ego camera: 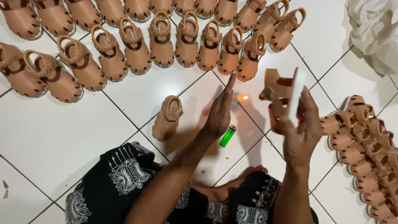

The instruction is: The person sits on a tiled floor and uses a lighter and a white tool to heat and smooth the edges of small brown baby sandals. They repeatedly pick up a sandal, apply the flame to the strap and sole edges, and then press or smooth the area with the tool before placing the sandal back in a row.

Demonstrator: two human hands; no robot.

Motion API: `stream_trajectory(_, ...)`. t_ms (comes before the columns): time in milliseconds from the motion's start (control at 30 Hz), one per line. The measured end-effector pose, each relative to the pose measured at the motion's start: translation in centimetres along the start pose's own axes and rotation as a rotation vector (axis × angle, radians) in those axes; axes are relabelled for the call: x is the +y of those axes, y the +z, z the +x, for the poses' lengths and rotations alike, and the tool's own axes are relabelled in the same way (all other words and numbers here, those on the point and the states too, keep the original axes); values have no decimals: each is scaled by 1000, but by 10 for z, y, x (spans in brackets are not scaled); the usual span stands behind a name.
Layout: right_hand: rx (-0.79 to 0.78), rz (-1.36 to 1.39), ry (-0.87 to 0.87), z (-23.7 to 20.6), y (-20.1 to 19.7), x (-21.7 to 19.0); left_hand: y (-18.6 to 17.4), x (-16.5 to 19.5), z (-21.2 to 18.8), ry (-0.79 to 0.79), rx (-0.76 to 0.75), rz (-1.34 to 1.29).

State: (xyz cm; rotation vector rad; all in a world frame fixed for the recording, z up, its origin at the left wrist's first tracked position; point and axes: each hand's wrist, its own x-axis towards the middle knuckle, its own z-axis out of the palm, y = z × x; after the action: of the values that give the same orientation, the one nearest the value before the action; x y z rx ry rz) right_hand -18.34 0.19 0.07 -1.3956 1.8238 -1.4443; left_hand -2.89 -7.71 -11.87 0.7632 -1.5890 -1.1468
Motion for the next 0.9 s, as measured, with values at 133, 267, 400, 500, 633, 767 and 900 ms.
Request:
stream_trajectory(133,5,298,218,2,-7,18,1,-2,1,-197,-14,-325)
stream_trajectory(267,17,103,286,2,-8,21,-1,-3,2,-70,-8,-195)
stream_trajectory(400,-13,-83,276,4,-1,8,0,-1,1,-174,-21,-279)
stream_trajectory(500,-10,-177,253,9,7,-1,0,1,1,-263,-26,-371)
stream_trajectory(633,-61,-403,71,13,8,-6,-1,3,3,-237,-27,-431)
stream_trajectory(767,-88,-481,147,12,5,-7,-1,2,3,-225,-30,-430)
stream_trajectory(900,-84,-501,67,10,5,-6,1,-1,1,-228,-30,-427)
